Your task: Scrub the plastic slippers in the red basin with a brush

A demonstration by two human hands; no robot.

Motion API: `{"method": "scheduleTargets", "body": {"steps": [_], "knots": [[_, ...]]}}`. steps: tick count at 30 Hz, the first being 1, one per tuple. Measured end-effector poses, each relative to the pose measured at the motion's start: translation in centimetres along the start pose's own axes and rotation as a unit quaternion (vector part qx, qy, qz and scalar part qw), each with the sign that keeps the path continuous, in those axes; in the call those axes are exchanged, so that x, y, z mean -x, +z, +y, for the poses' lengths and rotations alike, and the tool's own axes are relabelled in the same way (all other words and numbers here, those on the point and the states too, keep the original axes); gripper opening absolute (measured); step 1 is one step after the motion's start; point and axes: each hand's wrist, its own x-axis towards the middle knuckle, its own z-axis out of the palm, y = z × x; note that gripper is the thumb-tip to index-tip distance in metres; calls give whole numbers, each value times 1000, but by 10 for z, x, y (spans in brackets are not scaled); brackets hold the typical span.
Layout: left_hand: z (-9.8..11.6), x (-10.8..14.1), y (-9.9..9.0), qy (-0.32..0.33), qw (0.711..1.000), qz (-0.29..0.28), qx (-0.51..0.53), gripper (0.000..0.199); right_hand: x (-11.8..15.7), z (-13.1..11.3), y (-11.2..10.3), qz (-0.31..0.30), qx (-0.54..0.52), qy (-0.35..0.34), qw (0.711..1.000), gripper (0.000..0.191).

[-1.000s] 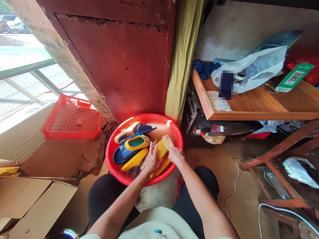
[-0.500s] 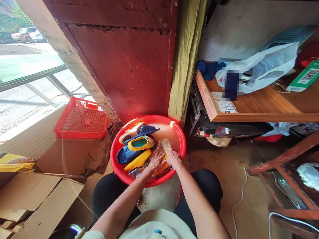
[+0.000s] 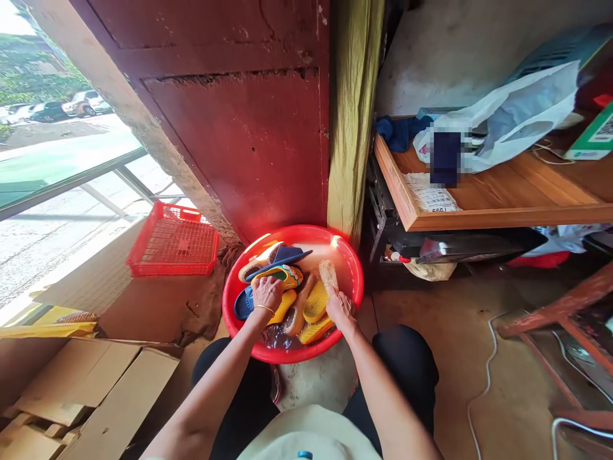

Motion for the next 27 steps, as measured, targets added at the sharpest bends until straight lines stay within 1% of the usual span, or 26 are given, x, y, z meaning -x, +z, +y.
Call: {"method": "scheduleTargets", "body": {"steps": [2,4,6,8,10,12,14,16,19,20,22,24,25,27], "knots": [[2,-3,-3,24,999,-24,-13,27,0,0,1,16,-19,6,1000,56],[10,-7,-6,24,1000,-11,-2,29,-2,-1,1,26,-40,15,999,56],[23,-11,-9,17,1000,4,23,30,-3,-1,1,31,-55,23,998,56],[40,-16,-7,10,998,-2,57,32,-4,0,-1,43,-75,31,996,56],[58,-20,2,-4,995,-33,95,31,-5,1,-2,71,-105,35,991,57],[74,-22,16,-25,989,-72,129,30,-4,3,-3,106,-132,34,985,57],[85,-22,33,-36,983,-97,150,30,-3,4,-4,119,-145,22,982,58],[90,-21,48,-20,984,-96,151,30,-1,5,-4,93,-138,-4,986,58],[86,-24,65,48,988,-74,125,32,5,3,-5,10,-123,-43,991,58],[83,-26,68,69,988,-75,117,32,7,2,-5,-14,-127,-52,990,58],[77,-31,74,96,983,-101,116,32,11,2,-8,-46,-130,-60,989,58],[74,-34,78,107,978,-133,122,30,10,2,-14,-66,-104,-59,991,57],[74,-34,81,109,976,-143,125,30,6,2,-18,-72,-85,-56,992,56],[77,-28,87,106,975,-144,130,34,-8,2,-28,-80,-52,-49,994,54]]}}
